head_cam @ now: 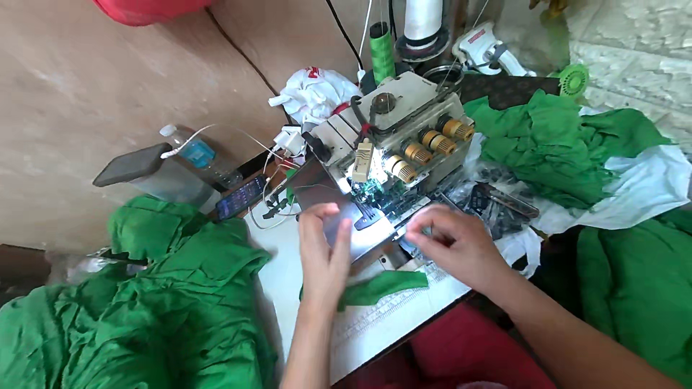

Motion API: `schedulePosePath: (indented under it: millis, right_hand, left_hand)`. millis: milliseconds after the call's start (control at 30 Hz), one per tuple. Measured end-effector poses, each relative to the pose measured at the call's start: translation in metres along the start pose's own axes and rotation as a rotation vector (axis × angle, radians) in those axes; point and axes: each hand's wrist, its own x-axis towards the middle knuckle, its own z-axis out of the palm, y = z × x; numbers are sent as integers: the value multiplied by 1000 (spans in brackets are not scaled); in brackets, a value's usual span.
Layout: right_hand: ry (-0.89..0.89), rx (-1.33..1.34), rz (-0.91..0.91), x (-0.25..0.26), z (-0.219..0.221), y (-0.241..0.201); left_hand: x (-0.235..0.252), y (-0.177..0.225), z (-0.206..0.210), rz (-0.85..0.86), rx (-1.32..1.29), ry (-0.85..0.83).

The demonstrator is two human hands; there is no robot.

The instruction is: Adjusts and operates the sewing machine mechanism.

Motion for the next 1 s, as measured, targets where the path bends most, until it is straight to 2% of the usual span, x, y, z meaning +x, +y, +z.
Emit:
schedulePosePath:
  millis: [67,133,300,400,633,767,867,1000]
  right_hand:
    - [55,-70,50,14,8,9]
    - [81,-123,103,26,18,16]
    - [61,-170,186,40,34,25]
    - [64,-218,172,43,38,24]
    - [-2,-296,232,49,36,17]
    - [-29,-330,259,53,34,14]
    - [-51,-333,295,56,32,11]
    - [-56,-335,325,57,31,8]
  left_hand:
    - [16,-21,4,-63,63,41]
    - [29,-35,8,-57,129,4]
    - [36,-36,3,0,387,-339]
    - [28,-26,0,-2,543,-406]
    - [5,-2,-1,23,837,-246]
    - [1,11,-6,21,952,-218]
    - [10,15,-12,7,861,-228]
    - [22,-7,-1,5,580,-175]
